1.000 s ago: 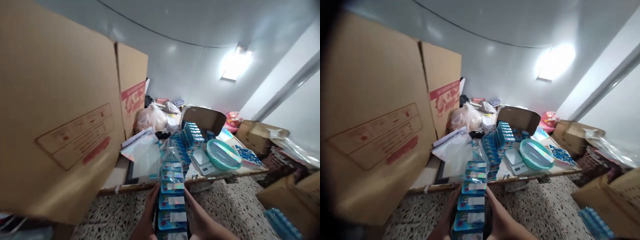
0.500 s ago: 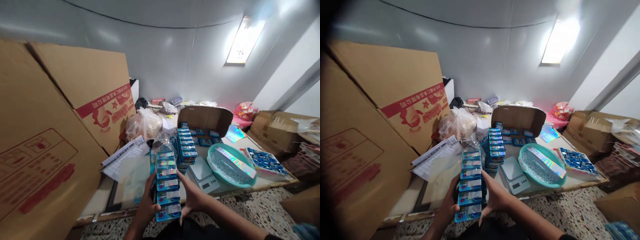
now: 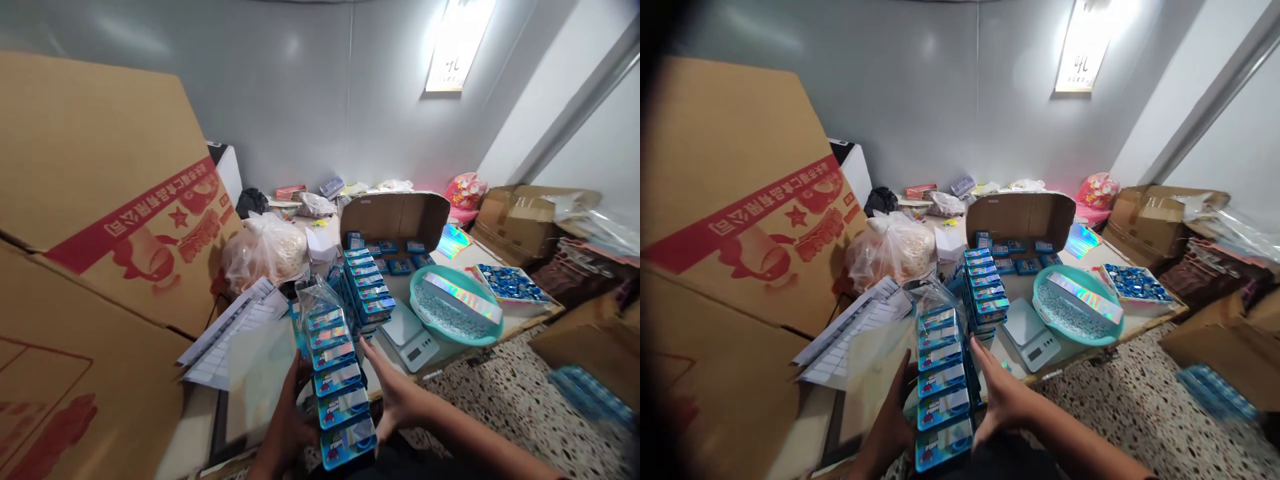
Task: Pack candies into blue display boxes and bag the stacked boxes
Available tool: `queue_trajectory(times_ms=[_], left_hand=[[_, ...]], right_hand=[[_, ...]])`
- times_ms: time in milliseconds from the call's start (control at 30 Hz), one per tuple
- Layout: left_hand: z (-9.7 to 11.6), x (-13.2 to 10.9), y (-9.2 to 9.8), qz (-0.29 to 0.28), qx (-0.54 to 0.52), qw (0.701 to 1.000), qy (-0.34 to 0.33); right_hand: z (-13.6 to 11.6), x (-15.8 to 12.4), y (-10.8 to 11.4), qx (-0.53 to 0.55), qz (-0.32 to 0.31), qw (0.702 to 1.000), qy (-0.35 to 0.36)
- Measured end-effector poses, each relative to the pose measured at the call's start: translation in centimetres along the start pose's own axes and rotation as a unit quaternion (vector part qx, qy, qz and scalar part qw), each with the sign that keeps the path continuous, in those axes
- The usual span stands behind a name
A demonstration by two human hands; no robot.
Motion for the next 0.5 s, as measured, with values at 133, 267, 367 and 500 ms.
queue_trajectory(times_ms=[133, 267, 367, 500], left_hand=[[0.5, 0.8, -0.2, -0.022, 0.067, 0.997, -0.018], [0.8, 0.1, -0.5, -0.061, 0.018, 0.996, 0.064], [1.8, -0.9, -0.6, -0.076, -0.015, 0.993, 0.084], [3.0, -2.0, -0.5, -0.070, 0.008, 0.993, 0.092]], right_hand=[[-0.8, 0.6, 0.6, 0.031, -0.044, 0.998, 0.036], [-1.0, 0.9, 0.3, 0.057, -0.079, 0.993, 0.060], [-0.9, 0.7, -0.2, 0.063, -0.066, 0.993, 0.070], [-0.3, -0.5, -1.1, 0.109, -0.032, 0.991, 0.068]])
Point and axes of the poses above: each hand's wrist, its own x-axis towards the middle knuckle, its own y-axis out of the back of the hand, z = x × y, the point moved 4 cm from there along x, towards the middle knuckle, and after that the axes turned 13 degrees about -y, right-handed, at the moved point
